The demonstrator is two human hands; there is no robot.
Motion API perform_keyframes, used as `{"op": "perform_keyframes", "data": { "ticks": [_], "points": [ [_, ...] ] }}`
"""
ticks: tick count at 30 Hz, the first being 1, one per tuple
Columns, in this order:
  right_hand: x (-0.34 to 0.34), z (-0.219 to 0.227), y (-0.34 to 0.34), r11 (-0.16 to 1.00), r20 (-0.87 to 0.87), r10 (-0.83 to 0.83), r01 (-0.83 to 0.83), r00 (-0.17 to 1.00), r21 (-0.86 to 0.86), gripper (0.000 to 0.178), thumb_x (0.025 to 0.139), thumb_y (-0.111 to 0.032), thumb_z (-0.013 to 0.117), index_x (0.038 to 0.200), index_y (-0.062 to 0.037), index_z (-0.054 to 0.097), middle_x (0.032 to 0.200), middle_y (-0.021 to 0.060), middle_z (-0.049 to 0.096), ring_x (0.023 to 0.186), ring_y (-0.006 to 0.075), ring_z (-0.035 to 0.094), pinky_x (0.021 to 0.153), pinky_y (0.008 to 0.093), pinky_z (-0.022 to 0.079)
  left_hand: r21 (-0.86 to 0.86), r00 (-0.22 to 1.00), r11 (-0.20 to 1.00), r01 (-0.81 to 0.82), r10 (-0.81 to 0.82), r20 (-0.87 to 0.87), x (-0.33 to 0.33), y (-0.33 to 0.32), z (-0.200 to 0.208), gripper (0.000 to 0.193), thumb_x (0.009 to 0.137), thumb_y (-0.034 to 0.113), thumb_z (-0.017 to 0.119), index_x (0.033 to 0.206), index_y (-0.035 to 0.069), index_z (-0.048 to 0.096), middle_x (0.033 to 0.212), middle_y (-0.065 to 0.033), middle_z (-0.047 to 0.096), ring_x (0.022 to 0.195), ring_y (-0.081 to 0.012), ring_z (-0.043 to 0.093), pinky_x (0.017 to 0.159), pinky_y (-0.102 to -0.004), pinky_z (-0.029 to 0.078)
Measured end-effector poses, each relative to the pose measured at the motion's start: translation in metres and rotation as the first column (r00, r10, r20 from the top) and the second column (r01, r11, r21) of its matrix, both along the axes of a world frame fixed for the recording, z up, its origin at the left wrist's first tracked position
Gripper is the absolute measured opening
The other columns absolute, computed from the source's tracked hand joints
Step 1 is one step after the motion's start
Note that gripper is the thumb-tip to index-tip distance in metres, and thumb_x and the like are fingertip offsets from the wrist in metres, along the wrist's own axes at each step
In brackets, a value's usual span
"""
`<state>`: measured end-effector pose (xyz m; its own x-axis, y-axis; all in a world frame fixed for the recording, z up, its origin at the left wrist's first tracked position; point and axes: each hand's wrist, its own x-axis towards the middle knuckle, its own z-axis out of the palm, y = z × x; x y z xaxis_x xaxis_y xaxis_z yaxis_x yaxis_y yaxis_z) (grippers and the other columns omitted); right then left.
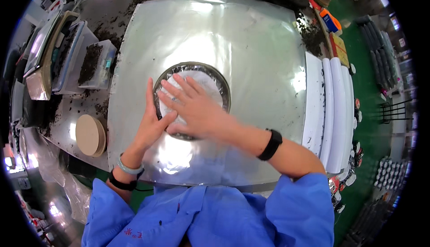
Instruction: The person packages circular tea cakes by placing them into a plastic-lined metal mold, wrapping them in plastic, applying a paper label, and removing them from the mold.
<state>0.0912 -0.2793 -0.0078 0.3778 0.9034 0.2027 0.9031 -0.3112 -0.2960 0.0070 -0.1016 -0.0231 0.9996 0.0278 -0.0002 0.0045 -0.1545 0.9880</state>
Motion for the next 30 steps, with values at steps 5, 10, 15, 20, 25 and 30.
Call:
{"op": "perform_keyframes", "data": {
  "ticks": [5,10,15,20,25,30],
  "points": [
    [0.031,0.012,-0.008,0.931,0.100,-0.362,0.364,0.927,0.003,0.078,0.089,-0.055,0.058,0.150,-0.0100,0.038,0.156,0.0176,0.032,0.145,0.0328,0.029,0.121,0.0463,0.018,0.130,0.991,0.990,0.048,-0.031,-0.130,0.010,0.020,0.003,0.105,0.092,0.032,0.067,0.156,0.004,-0.011,0.160,-0.0232,0.012,0.149,-0.0315,0.016,0.120,-0.0395,0.020],
    [-0.018,0.001,-0.019,0.970,0.049,-0.244,0.245,0.968,0.003,0.069,0.092,-0.060,0.053,0.152,-0.0306,0.038,0.162,0.0179,0.018,0.151,0.0355,0.009,0.120,0.0550,0.001,-0.386,0.891,0.922,-0.019,-0.159,-0.425,0.080,0.034,-0.005,0.075,0.098,0.051,0.051,0.146,-0.005,0.034,0.135,-0.0209,0.055,0.123,-0.0276,0.056,0.104,-0.0372,0.042],
    [-0.043,-0.008,-0.048,0.927,0.051,-0.370,0.365,0.928,0.089,0.065,0.090,-0.059,0.056,0.146,-0.0281,0.047,0.163,0.0172,0.015,0.152,0.0346,0.003,0.118,0.0592,-0.004,0.700,0.991,0.709,-0.090,-0.008,0.136,0.065,-0.042,0.063,0.029,0.098,0.025,0.056,0.116,0.005,0.066,0.081,-0.0189,0.069,0.071,-0.0323,0.068,0.070,-0.0394,0.052],
    [-0.026,0.012,-0.030,0.898,-0.168,-0.433,0.406,0.886,-0.172,0.046,0.092,-0.048,0.054,0.129,-0.0219,0.062,0.144,0.0178,0.047,0.141,0.0337,0.034,0.113,0.0562,0.023,0.796,0.841,0.528,-0.295,-0.251,0.479,0.029,-0.073,0.087,0.029,0.087,0.009,0.058,0.116,0.013,0.065,0.094,-0.0124,0.072,0.084,-0.0318,0.070,0.065,-0.0387,0.054],
    [-0.060,0.099,-0.036,0.786,0.091,-0.269,0.164,0.959,0.596,0.025,0.090,-0.010,0.059,0.112,0.0008,0.065,0.115,0.0194,0.065,0.104,0.0329,0.065,0.084,0.0394,0.053,0.641,0.952,0.708,-0.296,0.275,0.136,0.023,0.004,0.113,0.022,0.097,0.014,0.053,0.109,0.005,0.069,0.090,-0.0128,0.073,0.082,-0.0184,0.071,0.064,-0.0327,0.051],
    [0.031,0.025,-0.119,0.565,-0.524,-0.756,0.796,0.392,-0.218,0.079,0.090,-0.068,0.049,0.126,0.0020,0.054,0.135,0.0227,0.053,0.110,0.0341,0.063,0.083,0.0446,0.056,-0.566,0.919,0.781,-0.264,0.027,-0.392,-0.001,0.057,0.041,0.040,0.101,0.036,0.057,0.119,0.002,0.065,0.098,-0.0034,0.071,0.085,-0.0119,0.065,0.081,-0.0304,0.053]
  ]
}}
